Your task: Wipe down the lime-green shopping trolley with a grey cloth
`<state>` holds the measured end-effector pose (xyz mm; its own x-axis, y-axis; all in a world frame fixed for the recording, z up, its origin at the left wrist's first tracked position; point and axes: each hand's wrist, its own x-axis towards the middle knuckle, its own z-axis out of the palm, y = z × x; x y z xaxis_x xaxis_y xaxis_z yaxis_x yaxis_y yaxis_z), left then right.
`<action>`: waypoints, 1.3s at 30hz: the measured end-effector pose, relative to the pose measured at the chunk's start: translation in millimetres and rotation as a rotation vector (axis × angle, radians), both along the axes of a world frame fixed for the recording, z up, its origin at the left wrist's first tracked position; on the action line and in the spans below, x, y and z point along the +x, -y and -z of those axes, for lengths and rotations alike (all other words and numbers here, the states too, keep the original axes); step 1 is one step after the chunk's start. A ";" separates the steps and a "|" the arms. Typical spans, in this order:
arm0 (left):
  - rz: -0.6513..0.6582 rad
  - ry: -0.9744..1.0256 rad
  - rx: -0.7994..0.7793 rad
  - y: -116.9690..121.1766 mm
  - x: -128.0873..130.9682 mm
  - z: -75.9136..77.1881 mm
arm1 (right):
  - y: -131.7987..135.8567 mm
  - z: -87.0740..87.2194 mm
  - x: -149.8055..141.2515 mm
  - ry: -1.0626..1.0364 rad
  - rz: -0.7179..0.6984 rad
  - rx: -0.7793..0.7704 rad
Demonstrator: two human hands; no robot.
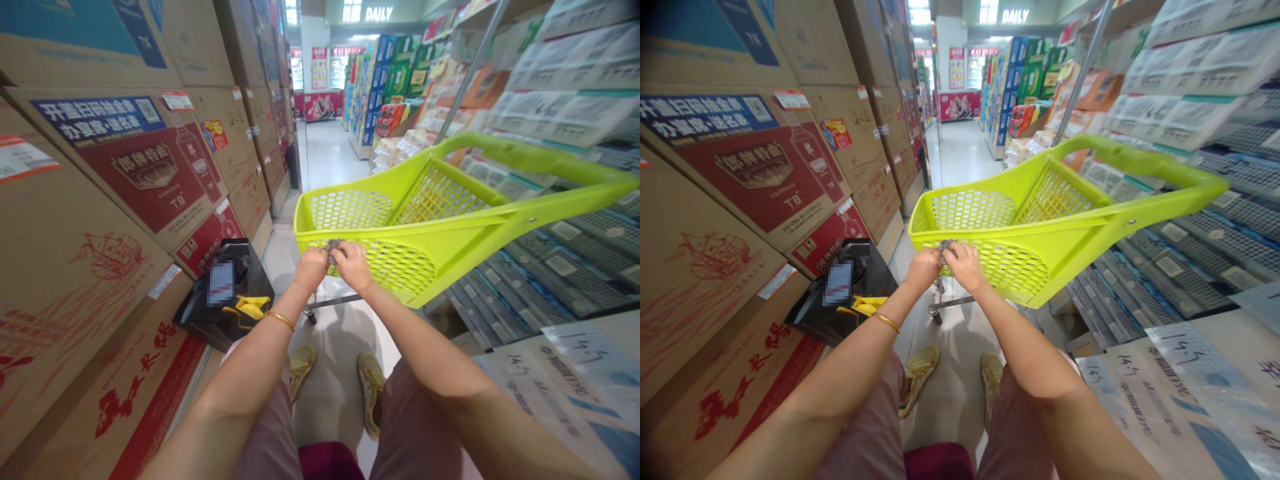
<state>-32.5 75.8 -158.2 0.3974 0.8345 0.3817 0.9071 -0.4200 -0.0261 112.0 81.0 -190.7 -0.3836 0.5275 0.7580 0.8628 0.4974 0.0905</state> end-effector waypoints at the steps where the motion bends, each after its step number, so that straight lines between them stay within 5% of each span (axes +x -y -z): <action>1: 0.007 -0.005 0.005 -0.6 -0.7 0.2 | 0.9 4.5 0.4 0.013 0.007 -0.008; 10: -0.022 -0.061 0.000 3.4 0.4 -1.9 | 9.5 34.6 1.7 0.239 -0.079 -0.127; 21: -0.031 0.005 -0.001 0.6 -5.2 0.3 | 5.6 -21.8 -5.3 -0.056 0.015 0.187; 25: -0.044 -0.001 0.007 0.7 -3.5 2.5 | 1.5 -30.8 -3.1 -0.113 0.053 0.155; 39: -0.024 -0.032 0.030 8.2 -7.4 -6.2 | 14.6 30.4 -1.2 0.198 -0.046 -0.127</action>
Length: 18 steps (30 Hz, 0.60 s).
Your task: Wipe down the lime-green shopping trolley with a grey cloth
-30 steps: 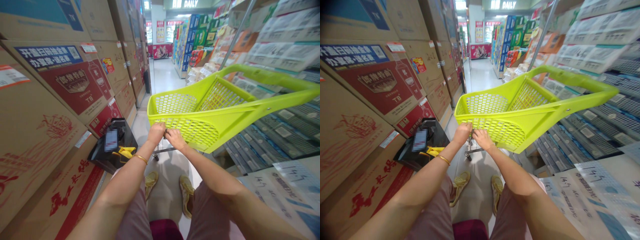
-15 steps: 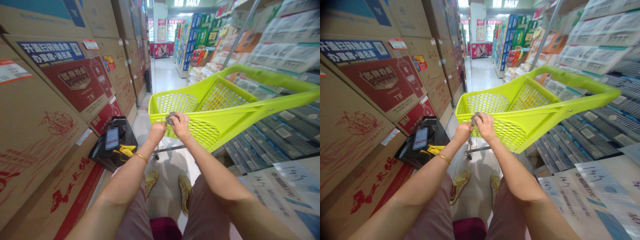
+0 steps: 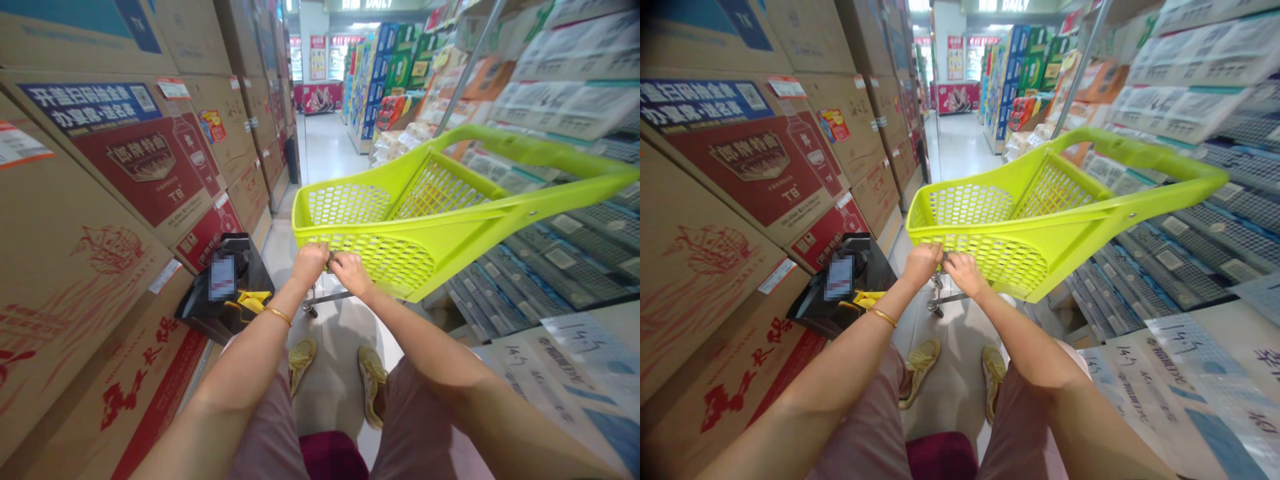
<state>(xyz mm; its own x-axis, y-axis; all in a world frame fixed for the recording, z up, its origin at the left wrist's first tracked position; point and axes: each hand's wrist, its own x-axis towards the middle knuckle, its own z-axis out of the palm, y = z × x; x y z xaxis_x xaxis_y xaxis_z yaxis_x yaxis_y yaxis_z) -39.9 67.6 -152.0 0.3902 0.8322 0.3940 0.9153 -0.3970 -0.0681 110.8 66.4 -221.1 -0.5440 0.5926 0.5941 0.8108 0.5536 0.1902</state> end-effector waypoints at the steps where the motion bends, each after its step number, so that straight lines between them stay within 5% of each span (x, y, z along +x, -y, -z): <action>1: 0.000 -0.005 0.010 -0.2 -0.1 0.8 | 1.8 3.2 -0.5 0.038 -0.020 -0.031; 5: 0.005 -0.004 0.024 -0.7 -1.5 2.6 | 4.0 5.3 -4.0 0.108 -0.076 -0.085; 18: 0.001 0.039 -0.051 -1.8 -7.6 -3.3 | -6.5 -32.7 -5.3 -0.059 -0.055 0.086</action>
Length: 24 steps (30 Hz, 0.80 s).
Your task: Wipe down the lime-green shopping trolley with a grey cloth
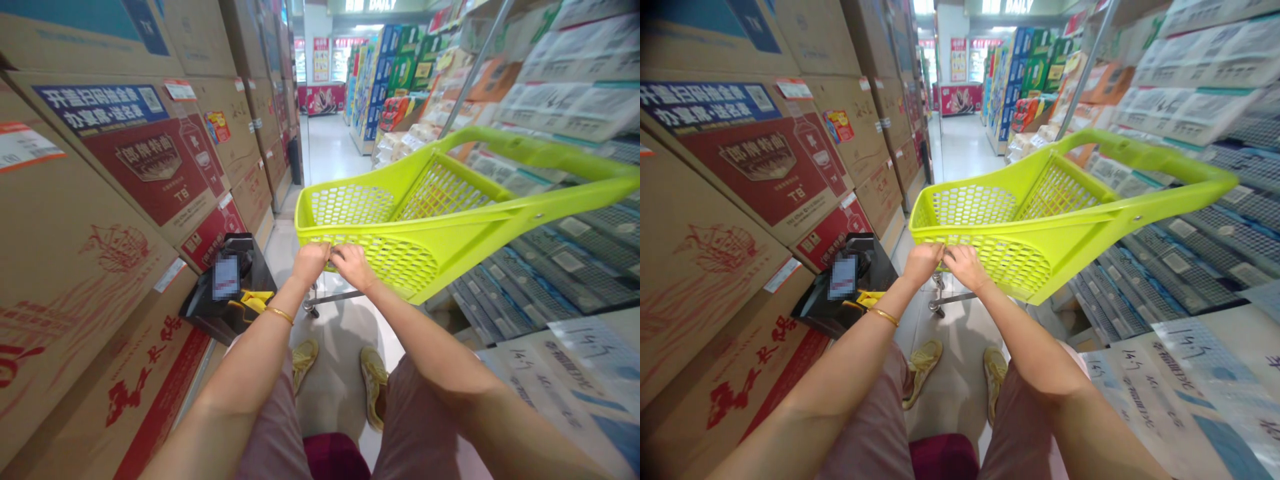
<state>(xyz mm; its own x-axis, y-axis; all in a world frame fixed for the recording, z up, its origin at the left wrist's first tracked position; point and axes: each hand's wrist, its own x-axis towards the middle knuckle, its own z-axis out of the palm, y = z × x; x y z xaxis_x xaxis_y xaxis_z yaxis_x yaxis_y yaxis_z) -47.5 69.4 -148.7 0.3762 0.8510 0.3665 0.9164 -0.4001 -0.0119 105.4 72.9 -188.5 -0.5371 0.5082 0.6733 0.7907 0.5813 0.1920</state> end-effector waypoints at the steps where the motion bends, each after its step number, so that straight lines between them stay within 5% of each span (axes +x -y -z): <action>1: 0.003 -0.008 -0.002 -0.8 -0.6 1.1 | -0.3 -3.9 1.1 -0.032 0.008 0.017; 9: -0.022 -0.025 0.016 0.7 5.3 6.7 | -2.1 -28.9 9.6 -0.302 0.073 0.086; 19: 0.013 0.002 0.060 1.3 3.8 10.7 | 6.7 23.1 7.3 0.004 0.061 0.021; 24: 0.002 0.000 0.073 3.1 5.0 11.3 | 10.8 29.2 10.2 0.088 0.025 -0.025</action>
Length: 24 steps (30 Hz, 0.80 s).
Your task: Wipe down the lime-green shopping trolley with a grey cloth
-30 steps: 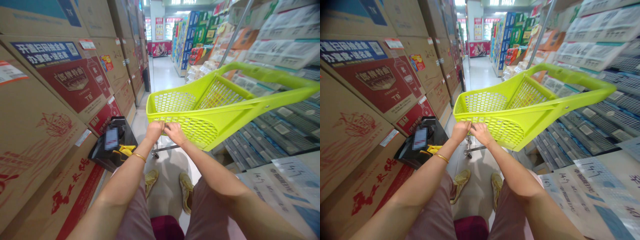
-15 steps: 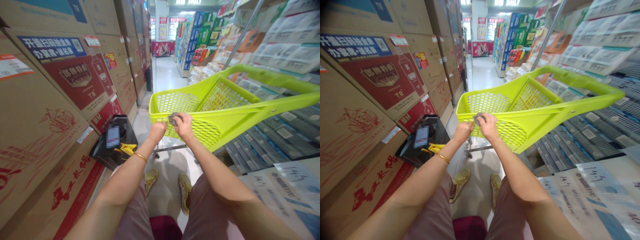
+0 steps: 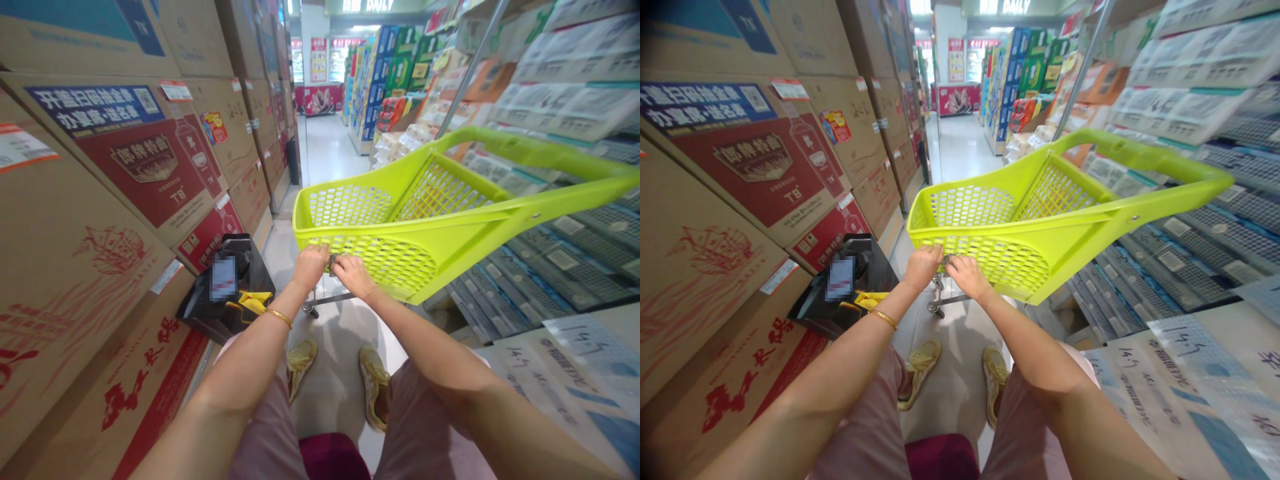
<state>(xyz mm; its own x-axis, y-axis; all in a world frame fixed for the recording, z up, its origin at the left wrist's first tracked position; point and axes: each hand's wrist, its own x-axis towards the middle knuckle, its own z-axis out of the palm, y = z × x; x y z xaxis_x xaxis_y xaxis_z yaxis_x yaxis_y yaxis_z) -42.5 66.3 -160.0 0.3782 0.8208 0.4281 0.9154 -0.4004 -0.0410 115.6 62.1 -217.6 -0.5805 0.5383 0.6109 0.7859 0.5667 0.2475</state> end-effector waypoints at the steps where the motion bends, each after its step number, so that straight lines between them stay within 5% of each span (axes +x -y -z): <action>1: 0.006 0.000 -0.005 0.0 -0.3 0.1 | -0.6 -2.7 -0.7 -0.022 0.002 -0.004; 12: -0.010 0.015 -0.069 -0.8 2.2 1.4 | -13.4 -63.8 -10.3 -0.337 0.098 0.108; 16: -0.012 -0.026 -0.073 0.8 1.9 -0.5 | -13.2 -55.4 -6.1 -0.323 0.085 0.134; 24: 0.033 -0.018 -0.048 0.0 0.1 0.3 | -1.3 -8.7 3.1 -0.090 0.026 -0.007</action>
